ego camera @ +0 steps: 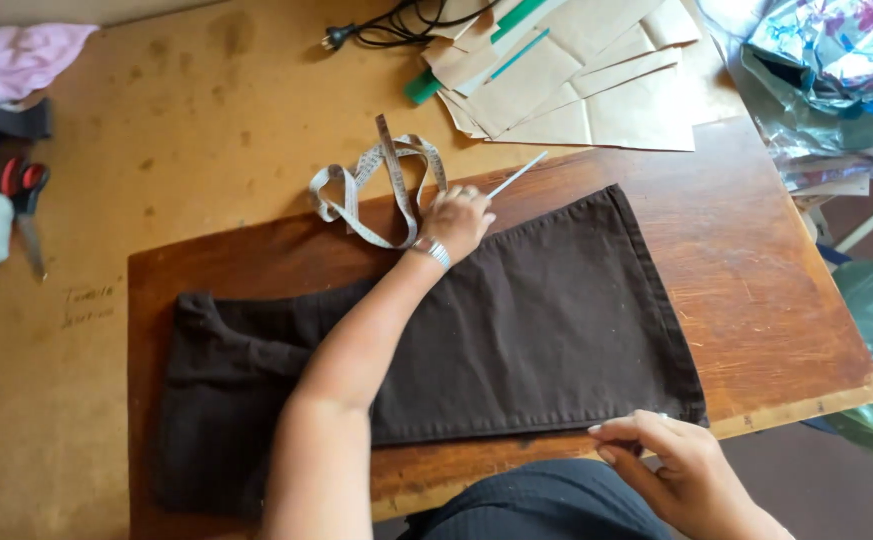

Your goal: Measuring, marking, and cutting brown fabric on a workbench.

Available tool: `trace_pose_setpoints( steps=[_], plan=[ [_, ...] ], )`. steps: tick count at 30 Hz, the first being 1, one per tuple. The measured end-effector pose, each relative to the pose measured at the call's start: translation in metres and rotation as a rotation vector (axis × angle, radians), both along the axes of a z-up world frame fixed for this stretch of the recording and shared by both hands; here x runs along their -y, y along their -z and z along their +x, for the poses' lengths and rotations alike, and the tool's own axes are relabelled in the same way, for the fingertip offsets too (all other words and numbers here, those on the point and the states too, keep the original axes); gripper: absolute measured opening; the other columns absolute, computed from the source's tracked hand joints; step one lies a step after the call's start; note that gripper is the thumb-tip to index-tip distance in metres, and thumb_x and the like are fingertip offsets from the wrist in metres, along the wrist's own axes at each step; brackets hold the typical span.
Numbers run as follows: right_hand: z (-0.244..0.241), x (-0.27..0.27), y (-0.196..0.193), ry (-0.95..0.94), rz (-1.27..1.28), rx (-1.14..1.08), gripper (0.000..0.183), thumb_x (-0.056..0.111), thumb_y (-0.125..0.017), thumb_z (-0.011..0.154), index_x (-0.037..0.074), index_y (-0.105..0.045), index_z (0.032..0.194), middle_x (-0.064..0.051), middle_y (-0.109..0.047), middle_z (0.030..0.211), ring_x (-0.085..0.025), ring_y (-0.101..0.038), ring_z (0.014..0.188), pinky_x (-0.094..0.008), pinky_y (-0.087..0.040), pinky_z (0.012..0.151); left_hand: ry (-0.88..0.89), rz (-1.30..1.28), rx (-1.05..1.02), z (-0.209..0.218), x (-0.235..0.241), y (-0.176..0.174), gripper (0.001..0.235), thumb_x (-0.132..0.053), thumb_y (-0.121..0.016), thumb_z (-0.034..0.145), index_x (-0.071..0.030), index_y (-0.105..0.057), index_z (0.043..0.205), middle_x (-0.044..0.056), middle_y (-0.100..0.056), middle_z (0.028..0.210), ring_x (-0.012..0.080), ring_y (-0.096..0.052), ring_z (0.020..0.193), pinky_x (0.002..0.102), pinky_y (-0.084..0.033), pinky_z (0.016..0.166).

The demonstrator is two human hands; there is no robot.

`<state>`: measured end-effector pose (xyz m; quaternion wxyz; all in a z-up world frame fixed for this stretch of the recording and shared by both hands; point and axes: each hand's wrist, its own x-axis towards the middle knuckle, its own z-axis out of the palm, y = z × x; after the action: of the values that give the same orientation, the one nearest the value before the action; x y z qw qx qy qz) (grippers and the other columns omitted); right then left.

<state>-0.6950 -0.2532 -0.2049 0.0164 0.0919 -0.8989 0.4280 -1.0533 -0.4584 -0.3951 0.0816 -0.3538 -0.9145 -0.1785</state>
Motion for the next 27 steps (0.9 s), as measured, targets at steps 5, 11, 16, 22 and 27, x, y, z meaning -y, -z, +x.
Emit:
trace_pose_setpoints(
  steps=[5,11,16,22,27],
  plan=[
    [-0.004,-0.004,0.01,0.146,0.049,0.098,0.012,0.024,-0.073,0.085,0.02,-0.079,0.094,0.006,-0.082,0.082,-0.004,-0.077,0.065,-0.022,-0.059,0.048,-0.073,-0.069,-0.185,-0.046,-0.045,0.036,0.006,-0.014,-0.066,0.087,-0.01,-0.067,0.092,0.013,-0.067,0.091,0.0331,-0.063,0.085,0.046,-0.053,0.07],
    [-0.032,-0.016,0.041,0.244,-0.011,0.233,0.014,0.023,-0.074,0.086,0.016,-0.082,0.096,0.005,-0.084,0.081,-0.006,-0.079,0.069,-0.021,-0.059,0.063,-0.132,-0.092,-0.354,-0.053,-0.06,0.044,0.013,0.008,-0.061,0.087,-0.003,-0.068,0.087,0.015,-0.066,0.079,0.0319,-0.066,0.071,0.041,-0.057,0.057],
    [-0.065,-0.014,0.063,0.406,-0.166,0.393,0.015,0.017,-0.073,0.091,0.01,-0.081,0.1,-0.003,-0.081,0.076,-0.008,-0.075,0.072,-0.021,-0.056,0.072,-0.187,0.014,-0.341,-0.047,-0.046,0.05,0.013,0.007,-0.063,0.078,-0.005,-0.067,0.08,0.014,-0.064,0.08,0.0364,-0.064,0.075,0.046,-0.056,0.06],
    [-0.088,-0.002,0.068,0.237,-0.05,0.327,0.012,0.021,-0.077,0.087,0.015,-0.082,0.096,0.005,-0.07,0.064,-0.004,-0.057,0.057,-0.021,-0.047,0.059,-0.106,0.054,-0.417,-0.058,-0.018,0.036,0.016,0.007,-0.065,0.076,-0.006,-0.066,0.083,0.013,-0.061,0.082,0.0327,-0.062,0.073,0.043,-0.051,0.06],
    [-0.089,0.0,0.068,0.197,0.021,0.346,0.014,0.024,-0.078,0.085,0.017,-0.083,0.096,0.006,-0.077,0.07,-0.006,-0.06,0.058,-0.022,-0.051,0.064,-0.173,-0.099,-0.366,-0.093,0.031,0.027,0.047,-0.052,-0.08,0.084,-0.011,-0.068,0.101,0.013,-0.068,0.095,0.0317,-0.065,0.086,0.045,-0.051,0.073]
  ],
)
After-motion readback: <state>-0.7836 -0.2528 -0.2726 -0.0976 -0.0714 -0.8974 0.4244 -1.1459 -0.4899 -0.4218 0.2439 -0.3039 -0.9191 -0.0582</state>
